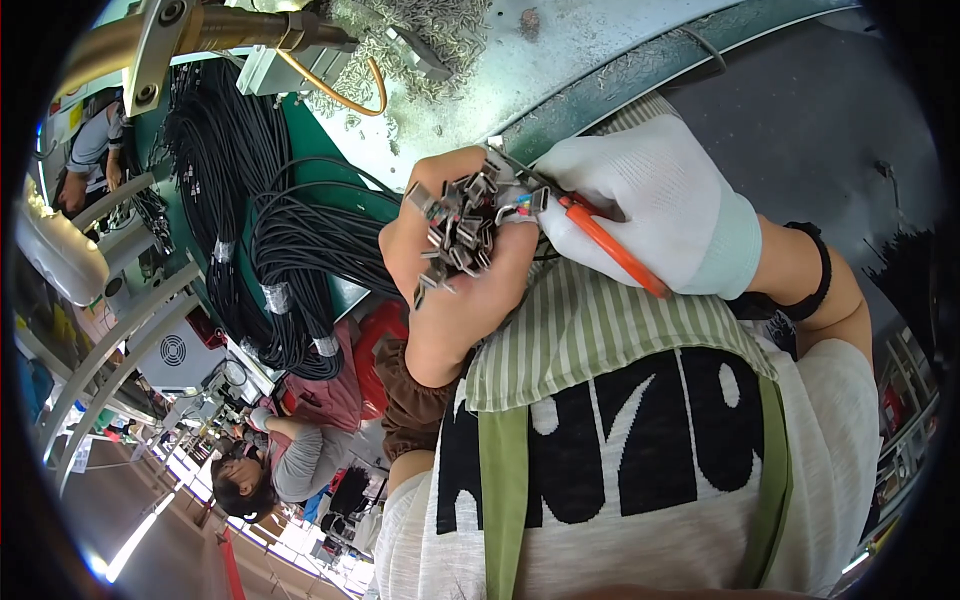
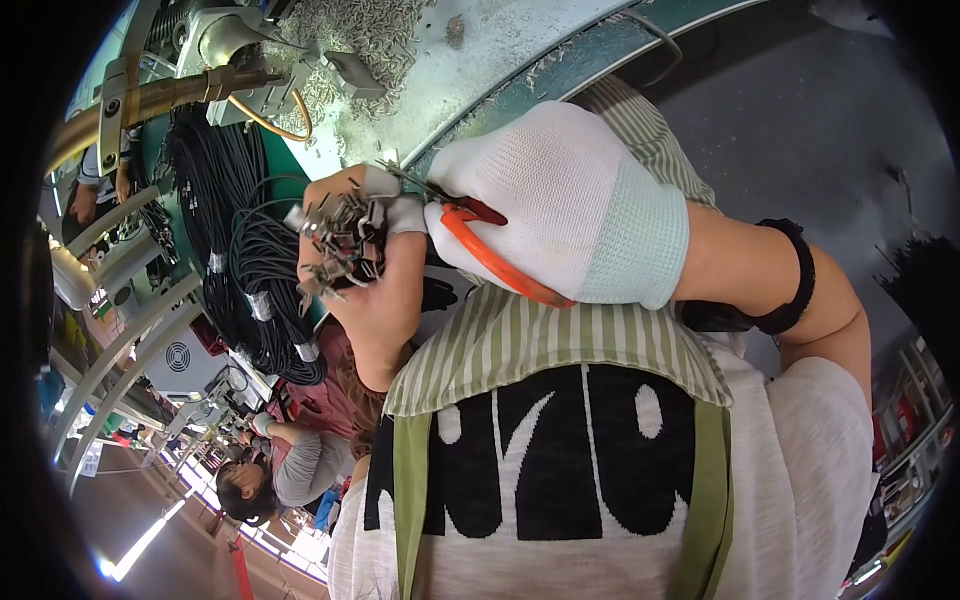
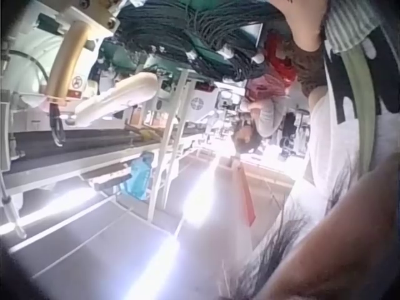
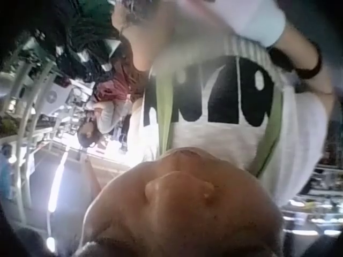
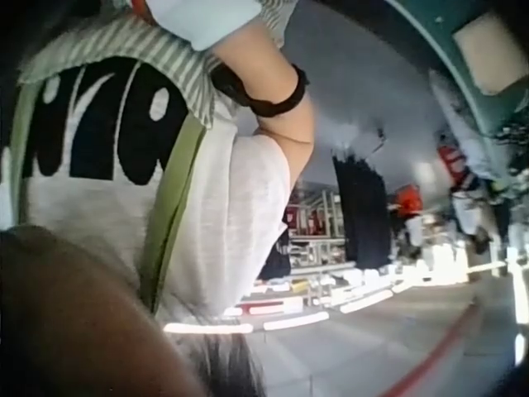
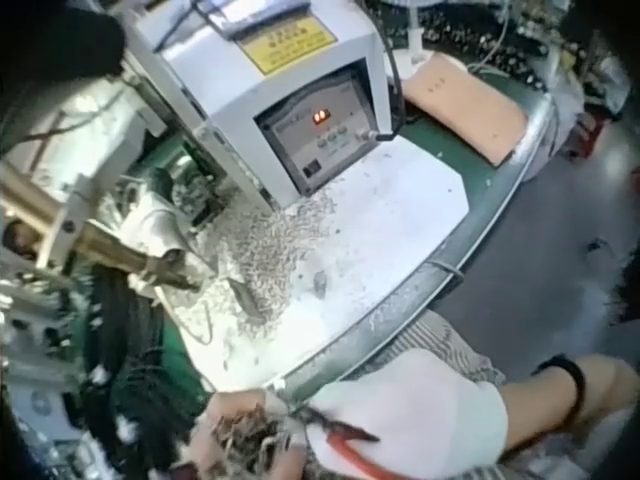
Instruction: The person uses shears to trim the ends of wires on a bundle of cables, then positions the wires into a machine to be processed. They repeat this by picking up bundles, trimming the wire ends, and setting them back down.
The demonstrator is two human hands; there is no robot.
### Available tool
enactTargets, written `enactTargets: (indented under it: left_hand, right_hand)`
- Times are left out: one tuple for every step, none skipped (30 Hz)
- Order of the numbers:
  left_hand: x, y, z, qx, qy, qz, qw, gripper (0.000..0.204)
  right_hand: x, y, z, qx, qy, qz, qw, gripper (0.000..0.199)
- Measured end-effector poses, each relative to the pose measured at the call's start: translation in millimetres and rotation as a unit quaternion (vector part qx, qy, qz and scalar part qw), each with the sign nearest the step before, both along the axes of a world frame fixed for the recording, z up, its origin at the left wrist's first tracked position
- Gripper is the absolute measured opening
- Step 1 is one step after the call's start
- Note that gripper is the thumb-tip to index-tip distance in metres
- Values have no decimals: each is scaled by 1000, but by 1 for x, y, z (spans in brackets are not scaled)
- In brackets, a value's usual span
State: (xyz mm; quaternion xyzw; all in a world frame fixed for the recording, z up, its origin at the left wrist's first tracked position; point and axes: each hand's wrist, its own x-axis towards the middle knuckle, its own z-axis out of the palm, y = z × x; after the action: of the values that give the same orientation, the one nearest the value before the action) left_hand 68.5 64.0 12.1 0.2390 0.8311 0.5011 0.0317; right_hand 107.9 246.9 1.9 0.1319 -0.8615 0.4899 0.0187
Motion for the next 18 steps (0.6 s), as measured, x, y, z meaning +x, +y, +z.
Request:
enactTargets:
  left_hand:
    - [0,-1,-3,61,-46,10,997,27]
    - [0,-2,-6,121,-92,21,988,26]
    - [-1,-3,-8,181,-137,31,973,25]
    - [-1,-3,-8,181,-136,33,973,25]
    - [-2,-3,-8,168,-159,68,971,25]
    - [-3,-3,-8,154,-182,101,966,25]
    - [-4,-3,-8,141,-204,134,959,24]
    - [-4,-2,-7,142,-204,136,959,24]
    - [-4,-1,-7,132,-209,132,960,25]
    - [-4,0,-7,122,-214,128,961,25]
    - [-4,0,-6,111,-218,123,962,26]
    - [-5,-1,-7,112,-218,124,962,26]
    - [-8,-3,-7,115,-250,113,955,24]
    - [-12,-5,-7,118,-282,102,947,22]
    - [-16,-8,-8,121,-313,90,938,20]
    - [-19,-10,-10,122,-314,89,937,20]
    - [-22,-13,-15,171,-341,88,920,18]
    - [-26,-17,-19,219,-366,88,900,16]
  right_hand:
    - [-1,0,0,0,0,1,1000,11]
    - [-3,0,1,-11,-8,8,1000,10]
    - [-5,0,2,-22,-16,15,1000,10]
    - [-6,-1,2,-33,-24,23,999,10]
    - [-6,-3,2,-33,-24,25,999,10]
    - [-6,-4,2,2,-1,0,1000,9]
    - [-6,-6,1,37,23,-25,999,9]
    - [-6,-7,0,71,46,-49,995,9]
    - [-6,-8,-2,72,46,-48,995,9]
    - [-6,-8,-4,87,49,-51,994,10]
    - [-6,-9,-6,102,53,-55,992,11]
    - [-7,-9,-7,117,57,-59,990,12]
    - [-8,-9,-8,117,57,-58,990,12]
    - [-10,-7,-9,71,26,-26,997,16]
    - [-12,-5,-10,24,-5,6,1000,20]
    - [-14,-3,-12,-23,-36,36,998,24]
    - [-15,0,-13,-22,-37,35,998,24]
    - [-17,3,-15,-35,-41,12,998,24]
